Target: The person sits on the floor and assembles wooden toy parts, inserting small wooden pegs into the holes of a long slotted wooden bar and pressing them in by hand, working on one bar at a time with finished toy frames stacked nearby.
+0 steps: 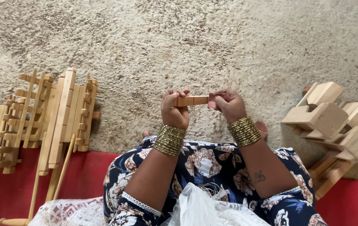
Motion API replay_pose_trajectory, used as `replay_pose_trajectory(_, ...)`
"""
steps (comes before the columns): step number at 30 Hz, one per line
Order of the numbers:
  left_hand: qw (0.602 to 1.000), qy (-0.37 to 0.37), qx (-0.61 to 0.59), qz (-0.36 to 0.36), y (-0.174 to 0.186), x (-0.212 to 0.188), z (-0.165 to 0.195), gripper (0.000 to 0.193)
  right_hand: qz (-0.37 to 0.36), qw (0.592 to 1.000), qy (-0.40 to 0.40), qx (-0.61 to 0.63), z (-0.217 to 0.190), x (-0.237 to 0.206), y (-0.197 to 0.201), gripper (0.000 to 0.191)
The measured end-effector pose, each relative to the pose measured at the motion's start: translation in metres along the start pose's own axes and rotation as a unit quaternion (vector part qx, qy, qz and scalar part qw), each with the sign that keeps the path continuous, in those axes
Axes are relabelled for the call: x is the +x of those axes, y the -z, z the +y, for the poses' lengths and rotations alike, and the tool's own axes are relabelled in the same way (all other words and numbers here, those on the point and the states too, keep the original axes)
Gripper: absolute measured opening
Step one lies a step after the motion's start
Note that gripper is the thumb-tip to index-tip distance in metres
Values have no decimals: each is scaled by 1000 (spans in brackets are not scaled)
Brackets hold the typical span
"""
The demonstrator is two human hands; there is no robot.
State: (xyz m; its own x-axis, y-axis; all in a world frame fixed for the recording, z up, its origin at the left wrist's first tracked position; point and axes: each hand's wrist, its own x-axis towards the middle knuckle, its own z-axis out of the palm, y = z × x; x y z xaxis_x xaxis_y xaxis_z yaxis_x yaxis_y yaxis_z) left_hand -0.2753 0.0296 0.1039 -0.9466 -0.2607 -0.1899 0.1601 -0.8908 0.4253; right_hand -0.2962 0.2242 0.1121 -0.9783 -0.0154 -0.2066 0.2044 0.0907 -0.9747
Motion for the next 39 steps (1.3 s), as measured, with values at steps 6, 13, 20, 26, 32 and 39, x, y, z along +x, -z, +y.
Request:
replay_pose_trajectory(6,1000,3,10,2,2,0,0,5,-48,998,32,31,6,4,-9,11)
replay_pose_trajectory(13,1000,-5,9,3,5,1,-3,5,-54,997,14,-47,1,0,-12,11)
replay_pose_trajectory(20,1000,5,-2,12,5,1,0,5,-53,992,-10,-118,-9,-7,-8,13)
replay_pose_trajectory(26,1000,9,2,-8,6,-2,-2,6,-25,994,80,-71,-7,4,-5,7)
replay_pose_trajectory(32,1000,-5,-8,8,6,1,-1,6,-90,987,18,-129,-7,-1,-9,8)
replay_pose_trajectory(39,1000,6,4,1,9,3,-4,5,-114,988,33,-103,-22,-7,-4,12)
